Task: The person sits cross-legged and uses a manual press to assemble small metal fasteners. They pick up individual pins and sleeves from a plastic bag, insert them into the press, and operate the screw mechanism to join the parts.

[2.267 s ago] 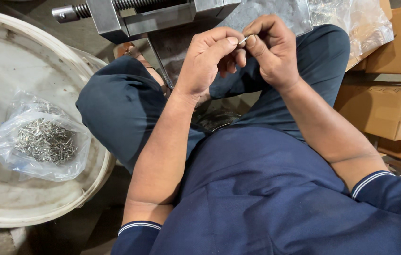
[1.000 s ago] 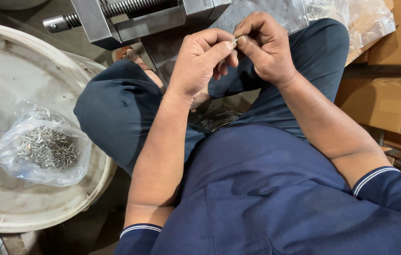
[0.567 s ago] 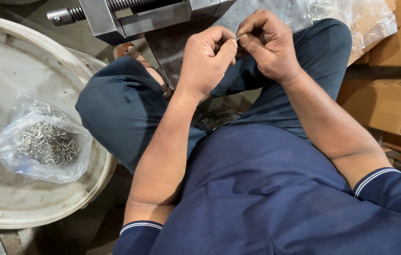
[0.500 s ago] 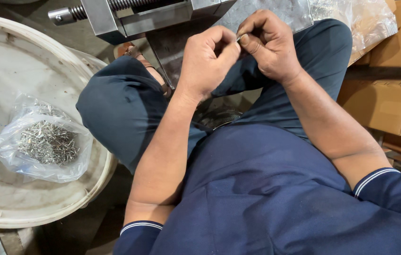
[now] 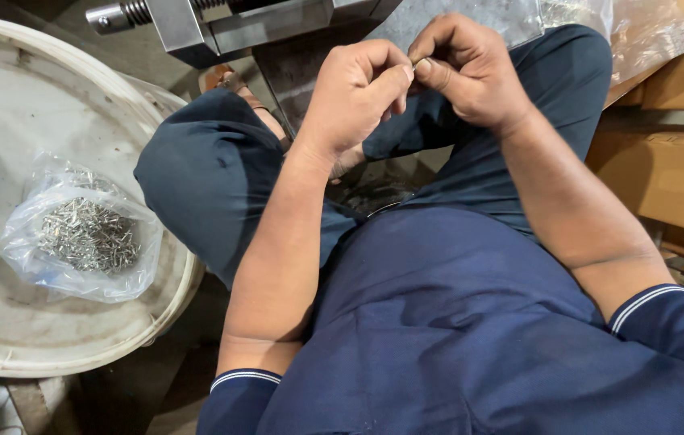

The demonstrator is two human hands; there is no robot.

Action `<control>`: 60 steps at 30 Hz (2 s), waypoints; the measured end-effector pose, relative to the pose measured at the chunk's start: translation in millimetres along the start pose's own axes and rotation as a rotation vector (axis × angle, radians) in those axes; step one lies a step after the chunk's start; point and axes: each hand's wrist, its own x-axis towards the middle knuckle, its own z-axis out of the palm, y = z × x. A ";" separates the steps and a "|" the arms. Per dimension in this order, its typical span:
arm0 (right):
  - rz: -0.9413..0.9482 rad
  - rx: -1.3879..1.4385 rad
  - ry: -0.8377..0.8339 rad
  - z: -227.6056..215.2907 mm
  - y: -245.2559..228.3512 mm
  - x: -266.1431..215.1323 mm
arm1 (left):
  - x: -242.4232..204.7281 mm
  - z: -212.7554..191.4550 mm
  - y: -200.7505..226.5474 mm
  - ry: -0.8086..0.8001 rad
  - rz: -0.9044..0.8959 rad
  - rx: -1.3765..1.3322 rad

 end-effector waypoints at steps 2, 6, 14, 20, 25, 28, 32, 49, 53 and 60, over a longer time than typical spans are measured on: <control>0.008 -0.008 -0.029 -3.1 -1.4 -0.1 | -0.8 -0.8 2.7 -0.030 -0.042 -0.009; 0.037 0.038 -0.059 -8.9 -3.2 1.3 | -4.5 -1.9 9.4 -0.069 -0.071 0.005; 0.078 0.055 -0.090 -15.6 -3.0 1.6 | -6.1 1.0 8.3 -0.093 -0.043 0.053; 0.108 0.109 -0.069 -19.8 -2.9 3.0 | -5.4 4.3 -0.7 -0.049 0.120 0.269; 0.111 0.206 -0.068 -17.6 -5.9 5.6 | -7.0 8.1 -11.6 0.070 0.246 0.191; 0.131 0.177 -0.055 -15.6 -8.7 4.6 | -11.7 9.7 -15.0 0.097 0.271 -0.014; 0.094 0.147 -0.101 -13.5 -4.8 4.0 | -19.2 7.5 -18.3 0.110 0.156 -0.065; 0.032 0.016 -0.205 -17.5 -4.1 7.6 | -26.4 14.0 -8.5 0.154 0.273 0.299; 0.025 0.012 -0.208 -17.0 -4.2 8.7 | -27.6 16.7 -3.5 0.159 0.271 0.278; 0.014 -0.012 -0.217 -16.8 -5.1 9.0 | -27.5 17.1 -0.1 0.145 0.278 0.296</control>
